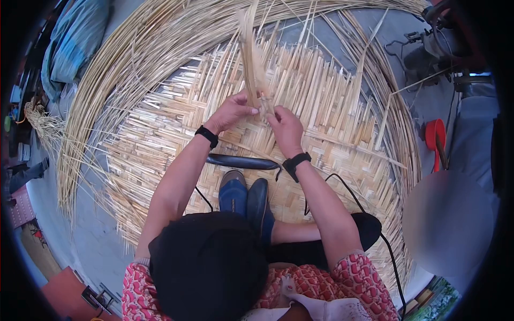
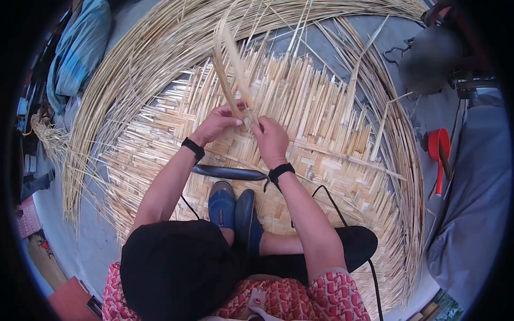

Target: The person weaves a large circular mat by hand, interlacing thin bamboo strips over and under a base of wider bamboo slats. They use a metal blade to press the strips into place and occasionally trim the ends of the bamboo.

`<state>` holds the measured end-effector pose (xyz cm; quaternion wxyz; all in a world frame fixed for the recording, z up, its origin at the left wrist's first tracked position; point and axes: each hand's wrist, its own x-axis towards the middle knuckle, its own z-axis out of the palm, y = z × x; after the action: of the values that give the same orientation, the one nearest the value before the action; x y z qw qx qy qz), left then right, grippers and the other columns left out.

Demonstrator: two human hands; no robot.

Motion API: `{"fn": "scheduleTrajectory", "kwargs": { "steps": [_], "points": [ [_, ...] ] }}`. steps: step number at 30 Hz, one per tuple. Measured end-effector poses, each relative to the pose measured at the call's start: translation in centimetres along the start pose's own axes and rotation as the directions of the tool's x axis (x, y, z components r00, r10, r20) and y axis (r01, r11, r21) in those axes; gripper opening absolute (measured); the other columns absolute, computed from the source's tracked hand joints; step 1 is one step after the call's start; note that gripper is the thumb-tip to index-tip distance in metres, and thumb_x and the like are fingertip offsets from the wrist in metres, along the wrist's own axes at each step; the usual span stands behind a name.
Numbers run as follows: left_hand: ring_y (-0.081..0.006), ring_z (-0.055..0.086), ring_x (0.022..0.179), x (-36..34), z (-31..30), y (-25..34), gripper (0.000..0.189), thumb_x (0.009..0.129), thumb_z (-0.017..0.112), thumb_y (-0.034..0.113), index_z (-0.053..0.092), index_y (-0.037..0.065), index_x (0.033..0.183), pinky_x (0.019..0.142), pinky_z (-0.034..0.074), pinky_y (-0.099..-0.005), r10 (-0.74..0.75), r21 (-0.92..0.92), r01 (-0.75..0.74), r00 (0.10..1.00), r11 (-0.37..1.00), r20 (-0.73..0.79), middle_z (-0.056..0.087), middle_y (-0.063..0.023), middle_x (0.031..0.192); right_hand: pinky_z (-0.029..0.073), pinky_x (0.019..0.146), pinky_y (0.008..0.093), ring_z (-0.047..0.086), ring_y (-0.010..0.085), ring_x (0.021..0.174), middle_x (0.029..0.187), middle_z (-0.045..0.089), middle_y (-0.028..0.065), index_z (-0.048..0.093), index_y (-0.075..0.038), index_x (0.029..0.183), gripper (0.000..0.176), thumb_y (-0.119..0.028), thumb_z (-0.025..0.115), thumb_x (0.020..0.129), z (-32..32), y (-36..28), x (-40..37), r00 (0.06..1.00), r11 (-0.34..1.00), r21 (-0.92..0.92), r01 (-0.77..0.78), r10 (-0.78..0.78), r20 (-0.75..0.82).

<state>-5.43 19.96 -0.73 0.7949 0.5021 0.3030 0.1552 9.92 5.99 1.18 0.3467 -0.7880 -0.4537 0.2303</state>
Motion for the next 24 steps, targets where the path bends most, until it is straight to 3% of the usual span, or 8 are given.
{"fn": "scheduleTrajectory", "kwargs": {
  "steps": [3, 5, 6, 8, 9, 11, 16, 24],
  "points": [
    [-0.0130, 0.064, 0.105, -0.4, -0.3, 0.7, 0.041, 0.092, 0.064, -0.001, 0.061, 0.005, 0.132, 0.090, 0.054, -0.0284, 0.047, 0.057, -0.055, 0.989, 0.997, 0.140, 0.064, -0.0036, 0.125, 0.049, 0.072, 0.0433, 0.063, 0.0342, 0.084, 0.091, 0.065, 0.0144, 0.067, -0.005, 0.097, 0.018, -0.023, 0.064, 0.091, -0.4, 0.1, 0.7, 0.977, 0.980, -0.030, 0.196, -0.192, 0.094],
    [-0.0119, 0.064, 0.099, -1.4, 0.5, 0.7, 0.035, 0.096, 0.061, 0.004, 0.062, 0.006, 0.131, 0.086, 0.055, -0.0270, -0.034, -0.311, -0.023, 0.983, 0.950, -0.179, 0.065, -0.0053, 0.124, 0.050, 0.079, 0.0407, 0.062, 0.0333, 0.092, 0.093, 0.063, 0.0152, 0.066, -0.004, 0.100, 0.015, -0.015, 0.059, 0.093, -3.3, 1.3, 1.2, 0.998, 0.946, 0.321, 0.043, -0.026, -0.055],
    [-0.0102, 0.065, 0.093, -1.4, 1.0, -0.4, 0.031, 0.098, 0.059, 0.007, 0.063, 0.006, 0.130, 0.079, 0.056, -0.0255, -0.058, -0.208, -0.015, 0.938, 0.978, -0.341, 0.068, -0.0050, 0.118, 0.050, 0.081, 0.0400, 0.062, 0.0331, 0.095, 0.094, 0.063, 0.0148, 0.065, -0.004, 0.101, 0.014, -0.013, 0.057, 0.094, -6.0, 2.7, 1.2, 0.983, 0.915, 0.401, -0.038, 0.107, -0.152],
    [-0.0101, 0.065, 0.091, -1.5, 1.4, 0.2, 0.030, 0.098, 0.059, 0.006, 0.064, 0.006, 0.127, 0.077, 0.056, -0.0247, -0.043, -0.163, -0.017, 0.931, 0.986, -0.361, 0.069, -0.0049, 0.115, 0.051, 0.075, 0.0443, 0.063, 0.0353, 0.086, 0.095, 0.065, 0.0139, 0.058, -0.004, 0.096, 0.011, -0.015, 0.055, 0.096, -9.3, 5.1, 0.0, 0.969, 0.977, -0.214, 0.002, -0.055, -0.241],
    [-0.0099, 0.065, 0.089, -1.3, 1.7, 0.2, 0.028, 0.098, 0.059, 0.006, 0.065, 0.005, 0.125, 0.074, 0.056, -0.0238, -0.026, -0.121, -0.022, 0.924, 0.992, -0.380, 0.070, -0.0047, 0.112, 0.051, 0.075, 0.0443, 0.063, 0.0353, 0.086, 0.095, 0.065, 0.0139, 0.058, -0.004, 0.096, 0.011, -0.015, 0.055, 0.096, -10.1, 5.7, -0.7, 0.967, 0.976, -0.219, -0.005, -0.051, -0.249],
    [-0.0098, 0.066, 0.088, -1.2, 1.9, 0.5, 0.025, 0.097, 0.059, 0.005, 0.067, 0.005, 0.121, 0.073, 0.056, -0.0229, 0.009, -0.098, -0.048, 0.930, 0.994, -0.367, 0.071, -0.0045, 0.111, 0.050, 0.075, 0.0455, 0.063, 0.0357, 0.085, 0.091, 0.066, 0.0140, 0.058, -0.005, 0.093, 0.017, -0.022, 0.059, 0.094, -11.5, 6.5, -1.9, 0.985, 0.873, -0.476, -0.110, 0.160, 0.065],
    [-0.0112, 0.066, 0.089, -1.5, 2.3, 0.6, 0.022, 0.097, 0.058, 0.003, 0.069, 0.004, 0.116, 0.074, 0.058, -0.0240, 0.132, -0.140, -0.200, 0.913, 0.970, -0.387, 0.071, -0.0075, 0.111, 0.050, 0.075, 0.0430, 0.063, 0.0354, 0.082, 0.088, 0.067, 0.0145, 0.063, -0.006, 0.092, 0.023, -0.029, 0.065, 0.092, -12.9, 8.4, -1.3, 0.969, 0.864, -0.466, 0.191, -0.089, 0.232],
    [-0.0082, 0.065, 0.085, -3.9, -1.4, 2.2, 0.017, 0.096, 0.059, 0.002, 0.073, 0.005, 0.105, 0.066, 0.053, -0.0222, 0.272, 0.056, -0.289, 0.795, 0.956, -0.542, 0.073, -0.0035, 0.102, 0.049, 0.068, 0.0408, 0.065, 0.0274, 0.080, 0.076, 0.064, 0.0091, 0.060, -0.007, 0.088, 0.017, -0.019, 0.071, 0.083, -15.2, 6.0, 1.6, 0.872, 0.977, 0.002, -0.212, 0.188, 0.451]
  ]
}}
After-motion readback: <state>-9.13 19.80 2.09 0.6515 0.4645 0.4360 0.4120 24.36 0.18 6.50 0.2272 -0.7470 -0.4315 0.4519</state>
